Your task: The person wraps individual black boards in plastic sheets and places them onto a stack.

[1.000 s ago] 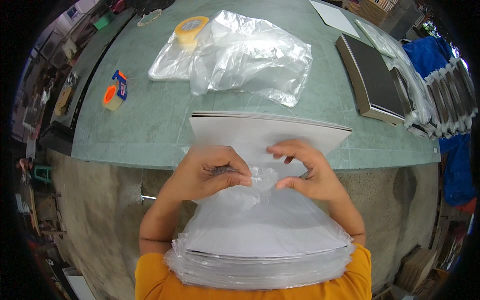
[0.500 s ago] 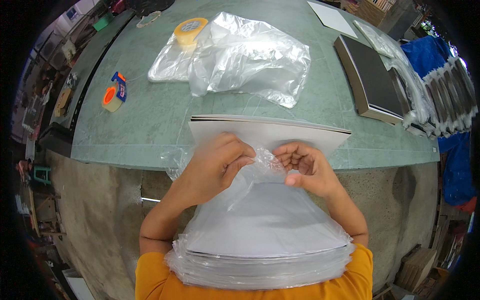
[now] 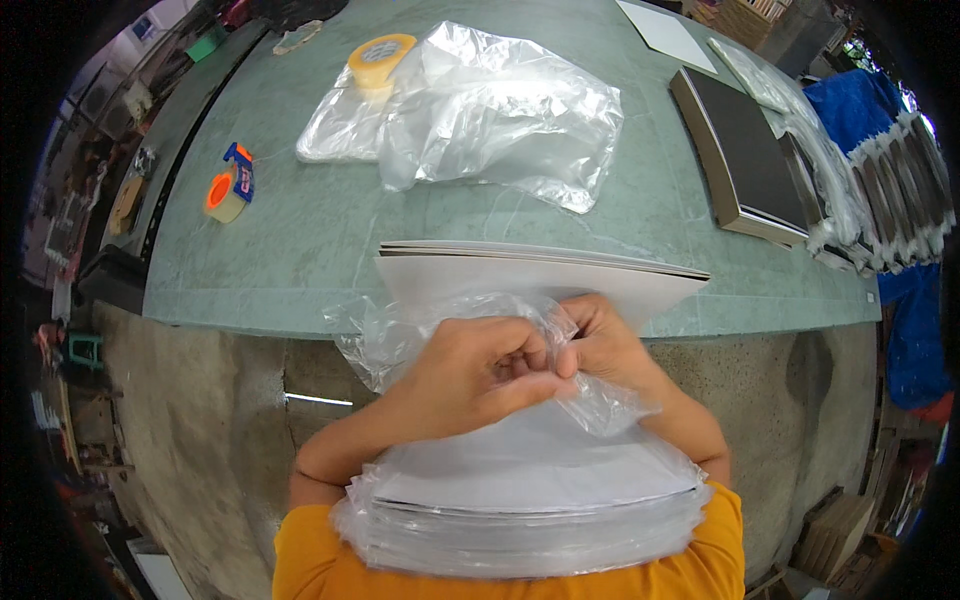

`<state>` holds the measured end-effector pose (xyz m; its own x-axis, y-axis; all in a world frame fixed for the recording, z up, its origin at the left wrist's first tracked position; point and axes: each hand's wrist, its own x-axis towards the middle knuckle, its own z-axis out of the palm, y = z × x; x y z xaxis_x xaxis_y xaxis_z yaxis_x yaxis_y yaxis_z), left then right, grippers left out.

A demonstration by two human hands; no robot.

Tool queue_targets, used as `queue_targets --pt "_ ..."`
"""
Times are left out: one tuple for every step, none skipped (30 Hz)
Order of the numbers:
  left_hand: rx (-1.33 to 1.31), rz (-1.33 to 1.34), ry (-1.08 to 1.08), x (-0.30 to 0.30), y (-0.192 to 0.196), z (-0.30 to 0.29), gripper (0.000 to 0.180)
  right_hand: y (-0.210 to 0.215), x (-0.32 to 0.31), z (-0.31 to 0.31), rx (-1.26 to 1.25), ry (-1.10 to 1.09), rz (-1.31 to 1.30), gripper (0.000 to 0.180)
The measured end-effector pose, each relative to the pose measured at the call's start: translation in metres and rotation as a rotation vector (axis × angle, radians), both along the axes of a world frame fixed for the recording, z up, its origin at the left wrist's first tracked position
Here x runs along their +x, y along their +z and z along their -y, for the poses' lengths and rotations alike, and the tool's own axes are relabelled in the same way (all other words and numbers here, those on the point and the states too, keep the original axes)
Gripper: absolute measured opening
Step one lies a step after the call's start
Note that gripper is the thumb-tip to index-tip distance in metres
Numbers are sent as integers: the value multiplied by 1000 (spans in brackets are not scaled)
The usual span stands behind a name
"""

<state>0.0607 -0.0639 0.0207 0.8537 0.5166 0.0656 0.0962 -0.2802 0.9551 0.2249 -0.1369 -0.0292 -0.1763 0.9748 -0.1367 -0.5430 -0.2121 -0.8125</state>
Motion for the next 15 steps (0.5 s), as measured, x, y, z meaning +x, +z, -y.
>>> queue_targets --pt "-52 18 6 -1 -5 -2 12 1 -3 -3 1 16 -60 21" --pt "-104 35 13 -3 -11 -4 12 -3 -2 -4 13 5 -46 22" --pt "-156 53 20 -6 -17 -8 12 -12 1 -3 24 -6 -33 23" --pt "-142 14 75 -16 -25 -17 13 -19 5 -1 32 -16 -23 24" --pt "-128 -25 130 -35 -33 -30 15 -18 10 5 57 -22 -90 24" --pt "-43 -49 291 -58 -40 -51 13 -11 15 11 81 -29 -152 25" --pt "48 -75 455 -75 -45 -68 12 -6 19 15 110 -33 -218 26" --pt "58 -41 472 -80 -37 -71 11 -4 20 16 89 -35 -114 27" --pt "68 -7 487 -83 -23 -71 11 -1 21 16 69 -38 -10 29" --pt "84 27 502 -85 -13 -71 11 0 21 15 54 -41 92 30" --pt "150 0 318 -80 -12 -64 11 1 13 9 162 -171 320 33" --pt "215 -27 132 -67 -12 -54 12 2 -1 0 271 -302 547 37" --pt "237 -92 31 -53 -2 -42 13 3 -8 -7 385 -423 775 40" --pt "258 -156 -83 -40 8 -33 14 7 -6 -8 412 -323 862 46" --pt "251 -130 -84 -34 6 -30 14 12 -2 -9 438 -221 948 52"
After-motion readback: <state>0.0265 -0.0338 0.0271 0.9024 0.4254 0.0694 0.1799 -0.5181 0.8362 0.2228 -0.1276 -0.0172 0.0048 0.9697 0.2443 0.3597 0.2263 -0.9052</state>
